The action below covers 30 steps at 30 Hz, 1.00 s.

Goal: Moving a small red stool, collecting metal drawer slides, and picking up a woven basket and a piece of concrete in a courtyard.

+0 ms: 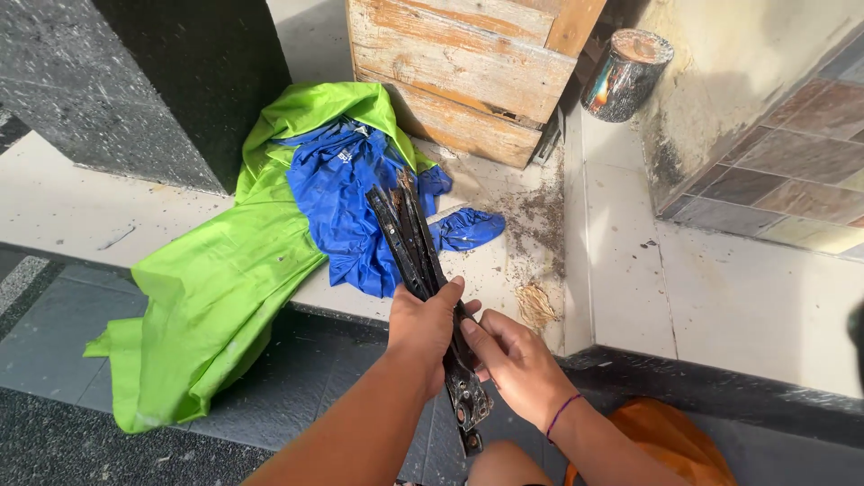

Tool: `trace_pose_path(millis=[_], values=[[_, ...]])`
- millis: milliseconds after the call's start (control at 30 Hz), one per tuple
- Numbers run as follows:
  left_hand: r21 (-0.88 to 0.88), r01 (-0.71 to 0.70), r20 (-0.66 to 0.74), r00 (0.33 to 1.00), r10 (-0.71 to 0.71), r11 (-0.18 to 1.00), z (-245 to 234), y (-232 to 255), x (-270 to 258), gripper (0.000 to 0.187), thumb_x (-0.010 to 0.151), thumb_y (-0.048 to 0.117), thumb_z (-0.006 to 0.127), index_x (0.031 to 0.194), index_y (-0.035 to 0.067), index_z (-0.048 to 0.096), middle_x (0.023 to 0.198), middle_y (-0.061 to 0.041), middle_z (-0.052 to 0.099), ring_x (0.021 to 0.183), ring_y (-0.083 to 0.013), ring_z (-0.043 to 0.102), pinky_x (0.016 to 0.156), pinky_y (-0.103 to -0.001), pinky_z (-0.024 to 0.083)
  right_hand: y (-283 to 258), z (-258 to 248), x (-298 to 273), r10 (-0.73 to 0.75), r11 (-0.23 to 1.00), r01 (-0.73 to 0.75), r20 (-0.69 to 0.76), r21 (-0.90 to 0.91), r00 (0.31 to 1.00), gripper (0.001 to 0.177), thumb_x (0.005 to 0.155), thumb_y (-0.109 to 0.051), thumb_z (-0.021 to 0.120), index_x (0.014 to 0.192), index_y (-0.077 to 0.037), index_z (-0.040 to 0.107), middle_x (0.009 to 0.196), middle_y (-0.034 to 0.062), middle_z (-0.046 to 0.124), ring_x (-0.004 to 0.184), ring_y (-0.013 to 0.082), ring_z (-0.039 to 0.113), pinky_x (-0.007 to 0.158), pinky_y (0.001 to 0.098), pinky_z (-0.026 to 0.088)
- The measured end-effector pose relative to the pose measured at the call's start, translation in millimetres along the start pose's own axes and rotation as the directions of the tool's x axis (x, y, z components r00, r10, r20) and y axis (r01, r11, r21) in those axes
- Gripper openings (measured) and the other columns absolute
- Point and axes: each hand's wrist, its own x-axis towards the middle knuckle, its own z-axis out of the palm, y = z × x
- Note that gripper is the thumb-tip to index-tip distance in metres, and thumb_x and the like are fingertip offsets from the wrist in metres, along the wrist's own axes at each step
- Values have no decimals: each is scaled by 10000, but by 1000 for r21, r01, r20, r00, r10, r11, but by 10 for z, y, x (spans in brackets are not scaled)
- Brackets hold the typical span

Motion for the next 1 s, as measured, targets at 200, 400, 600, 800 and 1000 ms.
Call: trace_pose_path(millis=[200,400,600,800,1000], values=[[-32,-101,-137,986,95,994,-429,43,26,345,857,59,705,1098,34,460,847,-157,640,690,-247,665,529,-444,577,-239,270,113,-57,995,76,239,-68,969,475,985,-478,583,842,-31,657,760,11,600,686,113,556,591,294,502],[0,-231,-295,930,220,973,-846,144,-321,381,770,24,746,1074,34,518,831,-129,632,659,-240,641,534,-437,563,-1097,775,-233,384,920,-386,334,-64,861,513,914,-606,505,1268,-235,530,1032,-37,636,904,128,653,738,405,605],[-135,-389,-429,852,300,911,-1414,-28,-790,388,794,67,759,1107,64,529,892,-121,650,750,-240,658,624,-423,578,-1234,1284,-445,276,952,-290,696,-102,663,447,921,-366,508,1366,-361,547,1018,13,675,878,176,659,699,454,533],[-285,-411,-531,819,214,866,-2021,-31,-1622,391,851,135,737,1161,118,499,990,-115,636,855,-255,646,716,-474,558,-1404,1959,-862,332,921,-323,872,-218,360,394,957,-342,527,1333,-228,551,950,43,677,860,185,689,701,516,640],[-314,-559,-653,714,253,767,-2978,-181,-1892,399,819,106,735,1162,80,534,1003,-144,671,854,-263,683,712,-442,589,-1405,2855,-1115,288,949,-203,927,-242,240,453,974,-458,577,1402,-313,558,959,-26,675,750,99,646,589,332,520]])
